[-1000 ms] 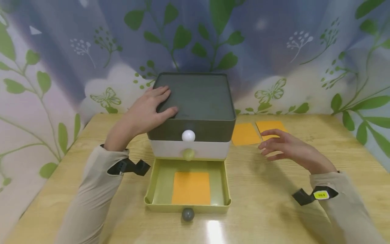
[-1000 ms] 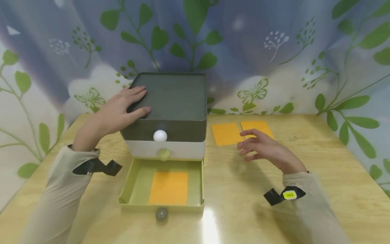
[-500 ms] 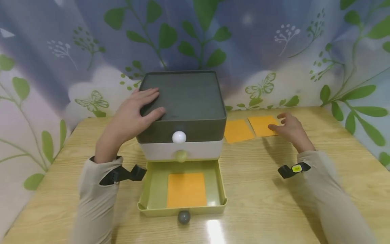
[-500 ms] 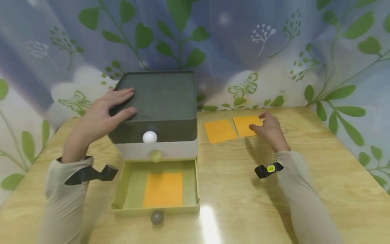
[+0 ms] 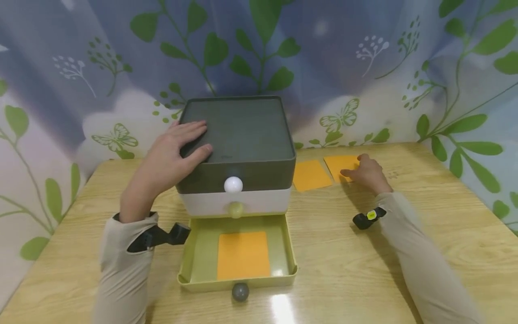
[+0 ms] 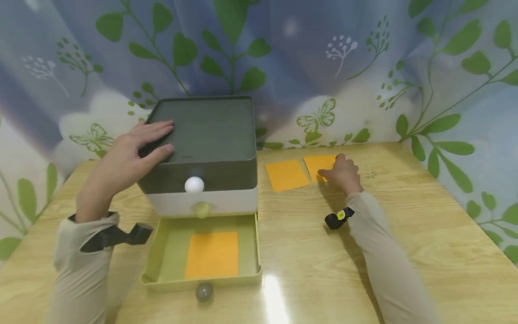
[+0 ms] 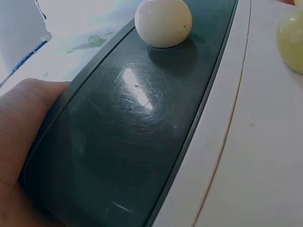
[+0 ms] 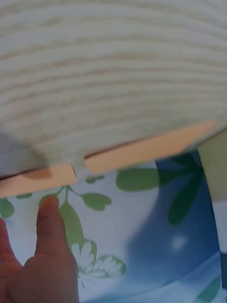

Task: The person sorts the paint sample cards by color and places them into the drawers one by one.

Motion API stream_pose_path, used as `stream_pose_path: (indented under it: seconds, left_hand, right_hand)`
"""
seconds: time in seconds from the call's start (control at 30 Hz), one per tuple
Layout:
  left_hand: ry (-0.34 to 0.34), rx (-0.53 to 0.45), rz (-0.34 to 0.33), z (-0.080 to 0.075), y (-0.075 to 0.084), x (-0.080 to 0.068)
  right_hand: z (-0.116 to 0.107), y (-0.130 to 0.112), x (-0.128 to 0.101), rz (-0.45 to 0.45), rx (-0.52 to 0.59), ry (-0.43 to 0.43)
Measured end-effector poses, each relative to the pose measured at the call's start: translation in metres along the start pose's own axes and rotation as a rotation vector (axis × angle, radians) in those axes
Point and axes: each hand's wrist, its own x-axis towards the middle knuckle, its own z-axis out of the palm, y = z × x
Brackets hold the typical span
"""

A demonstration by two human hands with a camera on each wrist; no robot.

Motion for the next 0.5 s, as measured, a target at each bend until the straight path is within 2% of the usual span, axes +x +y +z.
stream_pose_path:
  seconds: [0.17, 0.27, 0.4, 0.5]
  left_hand:
    - [-0.02, 0.005, 0.008, 0.0, 0.0, -0.001]
    - [-0.02, 0.005, 0.01, 0.001, -0.001, 0.0]
    - [-0.011, 0.005, 0.012, 0.0, -0.002, 0.001]
    - [-0.005, 0.002, 0.011, 0.0, -0.003, 0.001]
  right_hand:
    - [0.009, 0.004, 0.004, 0.047, -0.096, 0.072]
    - [0.006, 0.007, 0.004, 0.059, -0.114, 0.045]
    - [-0.006, 0.015, 0.004, 0.023, -0.043, -0.074]
    - [-0.015, 0.019, 0.003, 0.022, 0.117, -0.149]
